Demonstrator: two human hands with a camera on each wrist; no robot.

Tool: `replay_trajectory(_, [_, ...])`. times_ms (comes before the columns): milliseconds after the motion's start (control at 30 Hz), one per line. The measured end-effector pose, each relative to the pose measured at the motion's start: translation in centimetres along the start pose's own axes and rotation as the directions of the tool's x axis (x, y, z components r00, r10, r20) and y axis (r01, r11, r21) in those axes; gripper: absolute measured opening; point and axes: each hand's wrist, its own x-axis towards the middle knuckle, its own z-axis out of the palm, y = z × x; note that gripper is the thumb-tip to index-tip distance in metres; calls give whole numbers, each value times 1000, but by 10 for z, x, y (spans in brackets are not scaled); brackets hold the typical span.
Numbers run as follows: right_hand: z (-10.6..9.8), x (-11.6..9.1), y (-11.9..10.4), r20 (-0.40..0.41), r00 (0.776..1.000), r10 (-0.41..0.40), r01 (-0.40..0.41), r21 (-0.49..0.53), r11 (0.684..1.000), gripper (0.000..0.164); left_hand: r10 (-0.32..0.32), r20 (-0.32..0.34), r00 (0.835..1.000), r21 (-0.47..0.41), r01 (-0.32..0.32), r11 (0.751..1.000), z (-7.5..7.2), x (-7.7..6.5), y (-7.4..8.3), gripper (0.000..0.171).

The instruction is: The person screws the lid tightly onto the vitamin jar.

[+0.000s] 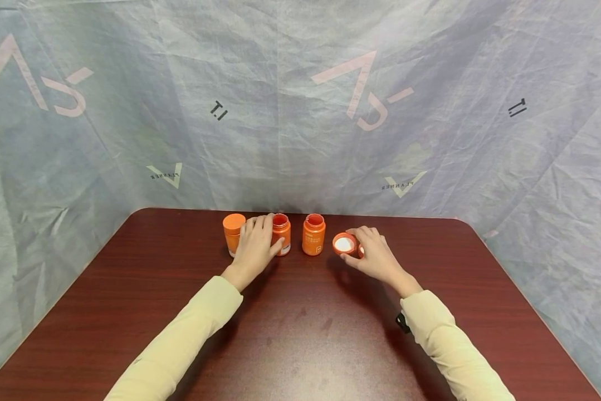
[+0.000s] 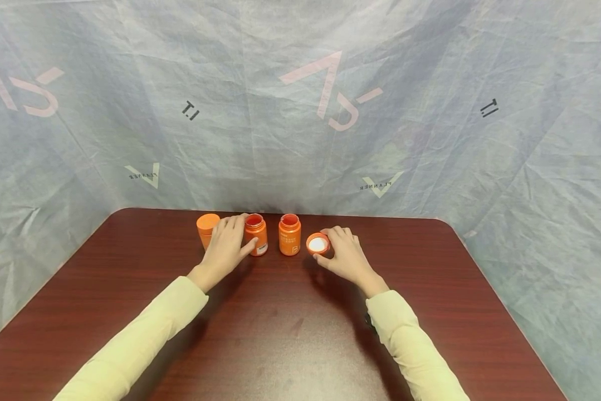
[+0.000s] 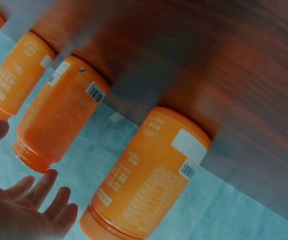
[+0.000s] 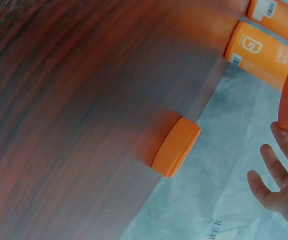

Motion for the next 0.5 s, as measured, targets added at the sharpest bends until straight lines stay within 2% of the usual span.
replay_trajectory(200, [-1, 0, -6, -15, 1000, -27, 27, 0, 1000, 52, -24, 15, 1000, -17, 25, 1000, 4, 2, -2, 61])
replay_trajectory(500, [-1, -1, -12, -7, 1000, -1, 1, 15, 1000, 53, -87, 81, 993, -59, 92, 994, 8, 6, -3, 63])
